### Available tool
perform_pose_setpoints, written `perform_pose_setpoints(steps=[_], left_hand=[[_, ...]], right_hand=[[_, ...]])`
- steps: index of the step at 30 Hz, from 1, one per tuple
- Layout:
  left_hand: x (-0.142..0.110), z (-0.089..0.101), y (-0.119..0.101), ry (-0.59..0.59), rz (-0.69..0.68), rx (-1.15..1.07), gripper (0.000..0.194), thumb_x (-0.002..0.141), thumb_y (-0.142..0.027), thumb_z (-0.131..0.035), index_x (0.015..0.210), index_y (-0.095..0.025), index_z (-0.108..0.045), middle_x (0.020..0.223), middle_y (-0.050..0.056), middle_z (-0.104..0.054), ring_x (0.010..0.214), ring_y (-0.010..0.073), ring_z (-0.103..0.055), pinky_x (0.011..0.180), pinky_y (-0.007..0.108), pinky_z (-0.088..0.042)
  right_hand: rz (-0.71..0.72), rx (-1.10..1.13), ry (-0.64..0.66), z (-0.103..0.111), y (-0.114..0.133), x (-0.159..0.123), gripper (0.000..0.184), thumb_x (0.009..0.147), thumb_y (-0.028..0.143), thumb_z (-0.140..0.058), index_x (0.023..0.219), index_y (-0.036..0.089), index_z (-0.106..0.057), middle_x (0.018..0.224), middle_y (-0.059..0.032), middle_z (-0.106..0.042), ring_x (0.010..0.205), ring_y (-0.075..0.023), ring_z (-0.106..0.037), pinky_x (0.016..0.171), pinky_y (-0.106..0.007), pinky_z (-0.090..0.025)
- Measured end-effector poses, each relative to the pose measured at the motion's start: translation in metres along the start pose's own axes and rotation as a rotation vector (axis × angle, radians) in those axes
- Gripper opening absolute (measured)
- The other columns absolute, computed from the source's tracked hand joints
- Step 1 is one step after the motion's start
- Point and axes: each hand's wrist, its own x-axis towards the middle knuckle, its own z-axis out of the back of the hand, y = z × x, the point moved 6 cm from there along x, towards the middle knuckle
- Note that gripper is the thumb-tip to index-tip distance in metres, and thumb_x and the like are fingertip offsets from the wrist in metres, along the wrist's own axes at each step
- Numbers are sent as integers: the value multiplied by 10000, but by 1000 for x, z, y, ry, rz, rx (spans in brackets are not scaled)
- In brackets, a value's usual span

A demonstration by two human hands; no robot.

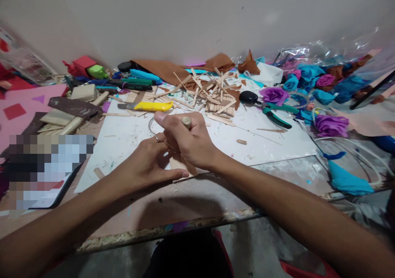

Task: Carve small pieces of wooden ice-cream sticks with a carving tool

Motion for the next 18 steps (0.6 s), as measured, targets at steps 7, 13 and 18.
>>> perform_pose_setpoints(steps=[7,13,18], left_hand=[[0,2,-1,-14,14,-42,345,849,-413,-855,1074,-200,-703,1098,45,-682,1006,247,-679,841,362,-546],[0,3,-3,0,27,-63,308,848,-397,-855,1054,-206,-729,1114,57,-714,1030,268,-693,880,392,-554],[0,4,-6,-1,11,-101,246,849,-333,-841,1052,-224,-756,1110,34,-739,988,245,-704,889,378,-559]], right_hand=[[-11,24,27,0,-2,1,649,944,439,-744,526,211,-304,468,94,-218,402,-41,-204,397,-224,-191],[-37,27,46,-3,-4,3,660,945,452,-744,534,213,-286,470,95,-224,410,-40,-195,401,-225,-186],[-8,-16,68,-4,-7,3,625,980,427,-700,549,212,-301,484,96,-224,421,-44,-183,403,-227,-172]])
